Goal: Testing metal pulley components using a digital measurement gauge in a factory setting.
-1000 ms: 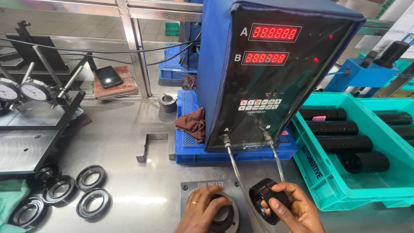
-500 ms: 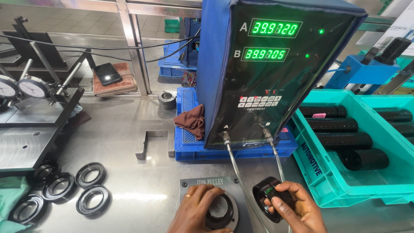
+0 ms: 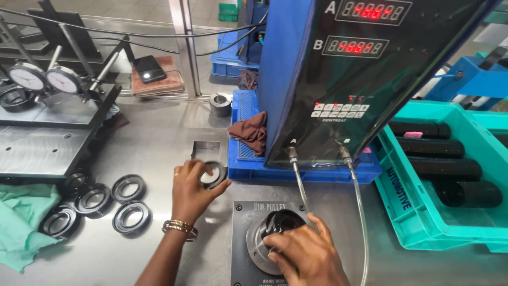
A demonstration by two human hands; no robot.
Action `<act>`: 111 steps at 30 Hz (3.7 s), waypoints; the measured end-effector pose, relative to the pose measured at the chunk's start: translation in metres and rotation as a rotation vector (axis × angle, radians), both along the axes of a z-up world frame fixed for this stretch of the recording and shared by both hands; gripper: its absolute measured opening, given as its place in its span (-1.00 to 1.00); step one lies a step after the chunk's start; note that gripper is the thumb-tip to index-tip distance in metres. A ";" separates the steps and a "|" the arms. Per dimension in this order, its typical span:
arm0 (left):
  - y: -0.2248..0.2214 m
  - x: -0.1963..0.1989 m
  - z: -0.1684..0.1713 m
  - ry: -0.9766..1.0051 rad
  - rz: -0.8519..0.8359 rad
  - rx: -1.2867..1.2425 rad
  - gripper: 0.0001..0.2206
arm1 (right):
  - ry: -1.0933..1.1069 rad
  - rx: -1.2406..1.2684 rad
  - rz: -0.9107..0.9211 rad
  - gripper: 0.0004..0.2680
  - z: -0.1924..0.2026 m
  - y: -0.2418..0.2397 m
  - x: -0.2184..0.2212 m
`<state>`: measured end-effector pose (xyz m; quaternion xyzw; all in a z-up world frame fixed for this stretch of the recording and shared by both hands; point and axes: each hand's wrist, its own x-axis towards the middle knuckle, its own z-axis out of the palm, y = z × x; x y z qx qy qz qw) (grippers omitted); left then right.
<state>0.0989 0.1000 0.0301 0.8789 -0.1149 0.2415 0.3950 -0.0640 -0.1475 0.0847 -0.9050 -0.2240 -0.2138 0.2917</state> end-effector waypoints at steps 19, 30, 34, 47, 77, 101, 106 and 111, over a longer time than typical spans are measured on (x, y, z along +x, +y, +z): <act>0.005 0.051 -0.069 0.013 0.249 0.463 -0.75 | 0.440 1.270 -0.188 -0.69 -0.041 -0.073 0.000; 0.081 -0.033 -0.031 0.484 0.417 0.617 -0.59 | 0.328 1.452 -0.249 -0.80 -0.025 -0.108 -0.008; 0.060 -0.045 -0.036 0.413 0.515 0.499 -0.34 | 0.344 1.419 -0.284 -0.82 -0.009 -0.094 -0.006; -0.069 -0.094 -0.004 0.070 -0.764 0.262 -0.25 | 0.271 1.394 -0.383 -0.82 -0.020 -0.103 -0.018; 0.006 0.034 -0.037 0.302 0.116 0.468 -0.60 | 0.103 0.362 -0.113 -0.76 0.014 -0.097 0.023; 0.003 0.050 -0.082 0.031 0.322 0.512 -0.73 | 1.235 -0.518 -1.444 -0.59 -0.095 -0.469 0.173; 0.003 0.047 -0.083 0.053 0.339 0.531 -0.72 | 1.466 -0.825 -1.507 -0.59 -0.079 -0.450 0.166; 0.003 0.048 -0.077 0.075 0.328 0.504 -0.68 | 1.381 -0.942 -1.642 -0.53 -0.172 -0.572 0.192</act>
